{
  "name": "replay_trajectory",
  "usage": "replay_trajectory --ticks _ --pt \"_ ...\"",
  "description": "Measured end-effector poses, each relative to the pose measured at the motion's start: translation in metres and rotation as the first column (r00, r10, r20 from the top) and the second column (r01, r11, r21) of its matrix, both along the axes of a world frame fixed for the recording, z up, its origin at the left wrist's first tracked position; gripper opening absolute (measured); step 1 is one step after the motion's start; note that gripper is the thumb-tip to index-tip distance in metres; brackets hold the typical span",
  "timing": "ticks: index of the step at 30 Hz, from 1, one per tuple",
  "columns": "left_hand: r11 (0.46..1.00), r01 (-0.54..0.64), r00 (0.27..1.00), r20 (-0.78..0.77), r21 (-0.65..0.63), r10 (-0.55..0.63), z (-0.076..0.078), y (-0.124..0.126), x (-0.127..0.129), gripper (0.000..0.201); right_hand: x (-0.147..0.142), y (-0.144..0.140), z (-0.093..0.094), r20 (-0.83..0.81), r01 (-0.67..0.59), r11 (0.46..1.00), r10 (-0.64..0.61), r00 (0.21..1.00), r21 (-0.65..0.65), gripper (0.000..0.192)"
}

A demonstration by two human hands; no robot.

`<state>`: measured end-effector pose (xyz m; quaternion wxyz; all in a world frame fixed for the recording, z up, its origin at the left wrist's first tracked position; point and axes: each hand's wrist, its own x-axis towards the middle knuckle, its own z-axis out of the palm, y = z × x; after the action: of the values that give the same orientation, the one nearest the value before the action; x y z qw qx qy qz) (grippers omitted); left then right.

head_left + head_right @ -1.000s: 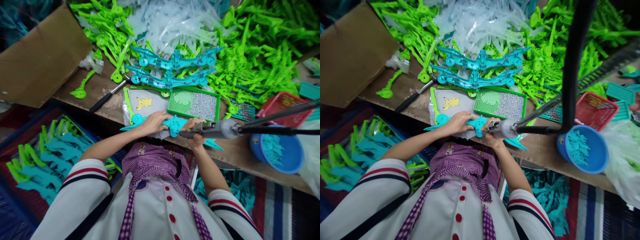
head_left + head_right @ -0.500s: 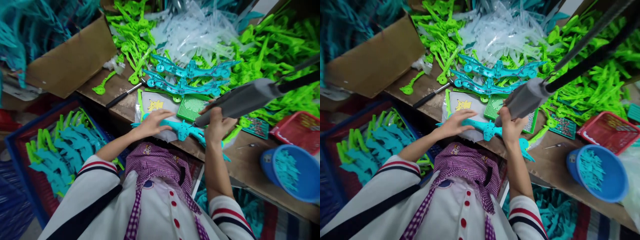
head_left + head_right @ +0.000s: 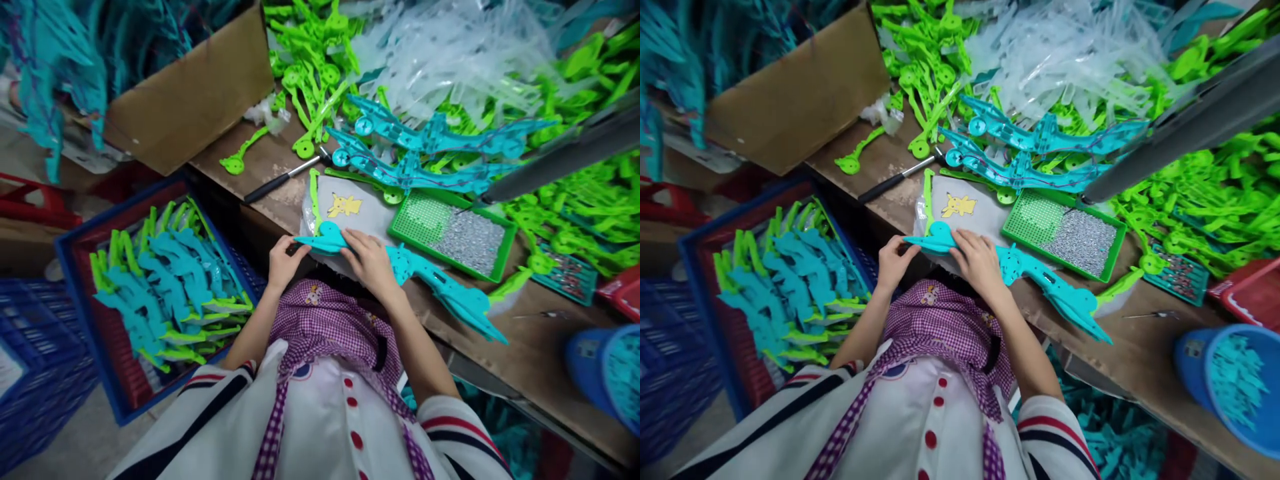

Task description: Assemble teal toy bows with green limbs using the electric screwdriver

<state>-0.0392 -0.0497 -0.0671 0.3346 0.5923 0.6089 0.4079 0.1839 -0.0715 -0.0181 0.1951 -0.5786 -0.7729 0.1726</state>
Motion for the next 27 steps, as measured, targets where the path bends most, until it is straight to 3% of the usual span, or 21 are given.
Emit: replay_trajectory --ticks 5,11,16,19,27 --pt "0.991 0.130 0.989 0.071 0.005 -0.130 -0.002 0.025 -0.004 0.020 0.009 0.020 -0.008 -0.052 -0.018 0.999 0.016 0.999 -0.044 0.043" --pt "0.979 0.203 0.978 0.045 0.010 -0.203 0.004 0.011 -0.004 0.014 0.008 0.013 -0.007 -0.057 -0.011 1.000 0.011 0.998 -0.004 0.042" --pt "0.998 0.024 0.995 -0.100 -0.064 -0.031 0.016 0.000 0.016 0.021 0.008 0.013 -0.016 -0.055 -0.014 0.999 0.016 0.998 0.037 0.044" --pt "0.998 -0.025 0.992 -0.121 -0.058 0.018 0.016 0.001 0.022 0.025 0.009 0.013 -0.019 -0.056 -0.019 0.999 0.021 0.998 0.040 0.046" --pt "0.997 -0.065 0.998 0.024 0.029 0.065 -0.001 0.002 0.024 0.022 0.008 0.006 -0.019 0.048 -0.034 0.997 0.031 0.998 0.066 0.052"
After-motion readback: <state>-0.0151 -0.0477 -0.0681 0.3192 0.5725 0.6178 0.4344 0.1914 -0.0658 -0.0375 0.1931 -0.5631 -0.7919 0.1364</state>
